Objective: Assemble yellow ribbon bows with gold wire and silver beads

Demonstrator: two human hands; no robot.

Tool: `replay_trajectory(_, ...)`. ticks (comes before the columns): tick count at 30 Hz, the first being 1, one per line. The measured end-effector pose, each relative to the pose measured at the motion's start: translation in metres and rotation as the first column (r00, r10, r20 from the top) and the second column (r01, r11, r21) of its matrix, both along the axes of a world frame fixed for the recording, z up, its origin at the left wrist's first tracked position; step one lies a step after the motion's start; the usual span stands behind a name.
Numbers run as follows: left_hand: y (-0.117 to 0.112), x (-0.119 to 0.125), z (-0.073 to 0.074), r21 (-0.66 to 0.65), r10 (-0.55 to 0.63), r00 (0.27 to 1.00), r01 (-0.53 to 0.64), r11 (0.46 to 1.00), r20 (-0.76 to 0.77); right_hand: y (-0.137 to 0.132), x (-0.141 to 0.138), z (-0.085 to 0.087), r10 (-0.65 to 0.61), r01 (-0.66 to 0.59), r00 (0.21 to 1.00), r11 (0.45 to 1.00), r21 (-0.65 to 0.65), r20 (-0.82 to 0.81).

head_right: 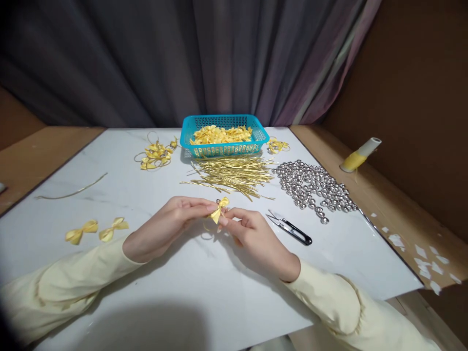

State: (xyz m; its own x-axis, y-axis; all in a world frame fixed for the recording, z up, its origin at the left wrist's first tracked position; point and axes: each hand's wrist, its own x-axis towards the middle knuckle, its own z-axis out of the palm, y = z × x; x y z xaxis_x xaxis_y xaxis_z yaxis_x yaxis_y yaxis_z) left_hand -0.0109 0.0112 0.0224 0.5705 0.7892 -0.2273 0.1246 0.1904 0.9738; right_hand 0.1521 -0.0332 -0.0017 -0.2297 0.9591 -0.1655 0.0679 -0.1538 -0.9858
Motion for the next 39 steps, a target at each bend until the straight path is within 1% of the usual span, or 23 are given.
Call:
replay_trajectory(4,0.0001,0.0002,0.0005,-0.005,0.0,1.0,0.0,1.0,0.013,0.0005,0.0012,-0.0011,0.013,-0.013,1.0,1.0,0.001,-0.018)
replay_trajectory(11,0.0009,-0.0005,0.0017,0.027,0.01,1.0,-0.01,1.0,0.0,0.0005,0.0021,-0.0007,0.01,-0.01,1.0,1.0,0.0,-0.008)
replay_trajectory(20,0.0009,0.0002,0.0027,0.053,0.012,1.0,-0.011,0.999,-0.023,0.0006,0.0038,-0.0012,0.027,-0.028,0.998,0.999,-0.021,-0.061)
replay_trajectory(23,0.0009,0.0003,0.0034,0.053,0.012,1.0,-0.01,0.999,-0.028,0.0004,0.0037,-0.0014,0.021,-0.022,0.998,1.0,-0.021,-0.052)
replay_trajectory(26,0.0003,0.0004,0.0036,0.082,0.027,0.999,-0.023,0.996,-0.038,0.0004,0.0027,-0.0012,0.01,-0.011,0.999,1.0,-0.014,-0.036)
replay_trajectory(30,-0.0008,0.0021,0.0012,0.144,0.06,0.994,-0.046,0.989,-0.093,0.0005,0.0018,-0.0015,0.011,-0.011,1.0,1.0,-0.001,-0.026)
replay_trajectory(35,0.0003,0.0065,-0.0037,0.25,0.137,0.973,-0.088,0.964,-0.185,0.0008,0.0008,-0.0026,0.001,-0.001,1.0,1.0,-0.001,-0.004)
replay_trajectory(37,0.0011,0.0078,-0.0027,0.275,0.182,0.967,-0.129,0.953,-0.178,0.0007,-0.0008,-0.0029,-0.016,0.016,1.0,1.0,0.004,0.015)
replay_trajectory(39,0.0017,0.0083,-0.0004,0.291,0.233,0.962,-0.184,0.939,-0.145,0.0001,-0.003,-0.0029,-0.028,0.028,1.0,1.0,-0.005,-0.003)
